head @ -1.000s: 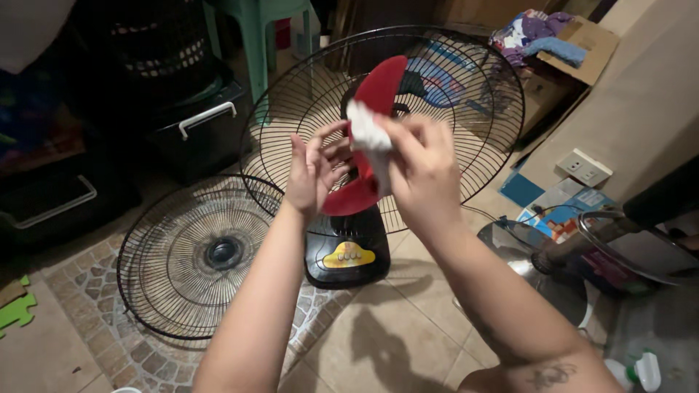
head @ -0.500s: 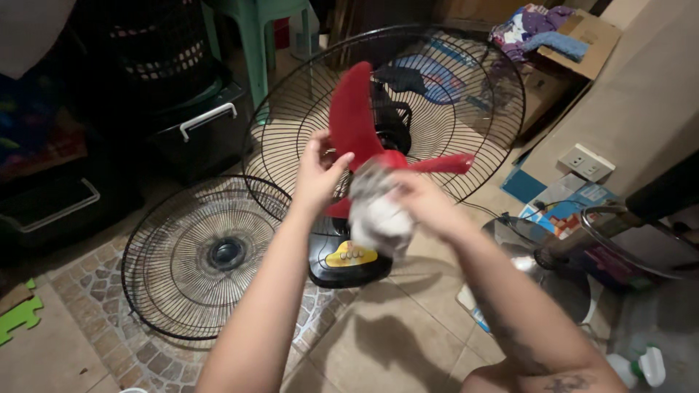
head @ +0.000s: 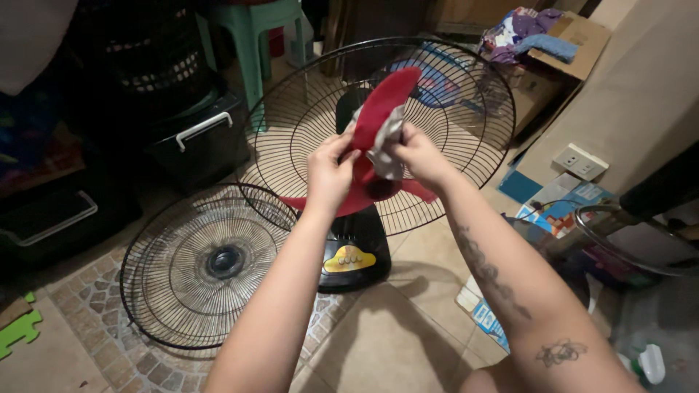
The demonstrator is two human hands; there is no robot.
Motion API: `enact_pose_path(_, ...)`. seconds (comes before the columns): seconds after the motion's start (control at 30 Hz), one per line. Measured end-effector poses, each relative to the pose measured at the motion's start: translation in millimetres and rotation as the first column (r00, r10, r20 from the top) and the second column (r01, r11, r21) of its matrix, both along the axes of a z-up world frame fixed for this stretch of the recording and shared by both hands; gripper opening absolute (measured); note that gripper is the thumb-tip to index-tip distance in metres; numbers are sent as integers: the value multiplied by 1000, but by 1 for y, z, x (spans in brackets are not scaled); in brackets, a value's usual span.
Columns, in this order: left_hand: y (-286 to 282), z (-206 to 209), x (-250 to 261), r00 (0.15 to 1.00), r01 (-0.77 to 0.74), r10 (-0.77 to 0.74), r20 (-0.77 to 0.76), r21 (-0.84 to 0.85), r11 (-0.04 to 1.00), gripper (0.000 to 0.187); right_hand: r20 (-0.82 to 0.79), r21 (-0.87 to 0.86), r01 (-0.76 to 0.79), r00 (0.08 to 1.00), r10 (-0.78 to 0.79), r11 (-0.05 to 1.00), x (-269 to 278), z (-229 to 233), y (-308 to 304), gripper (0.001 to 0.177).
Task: The person cleans the red blades of a standing fan using a white cloth. They wipe each blade individually, rotating the fan head to access different surfaces, and occasionally dip the cloth into a small white bowl on the floor.
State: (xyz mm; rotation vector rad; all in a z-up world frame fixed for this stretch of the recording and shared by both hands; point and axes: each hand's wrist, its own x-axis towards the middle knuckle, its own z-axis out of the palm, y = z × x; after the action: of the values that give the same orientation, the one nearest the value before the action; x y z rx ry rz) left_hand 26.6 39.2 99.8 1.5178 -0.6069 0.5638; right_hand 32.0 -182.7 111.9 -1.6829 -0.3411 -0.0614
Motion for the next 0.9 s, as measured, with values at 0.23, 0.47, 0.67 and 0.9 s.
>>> enact_pose_path(0.23, -4, 19, -11, 999, -30, 32, -14, 116, 993, 46, 16, 430, 139, 987, -161, 892, -3, 67, -1, 30)
enact_pose_path(0.47, -12, 26, -11, 989, -139, 139, 47, -8, 990, 30, -84, 689, 209, 974, -209, 694, -63, 74, -44, 39)
enact_pose_path(0.67, -25, 29, -33, 989, -145, 150, 8, 302, 942, 21, 150, 663, 369, 787, -599, 651, -112, 6, -61, 41)
enact_pose_path(0.9, -23, 14, -50, 941, -306, 151, 303, 572, 761, 70, 451, 485, 566, 491, -745, 667, -46, -33, -27, 45)
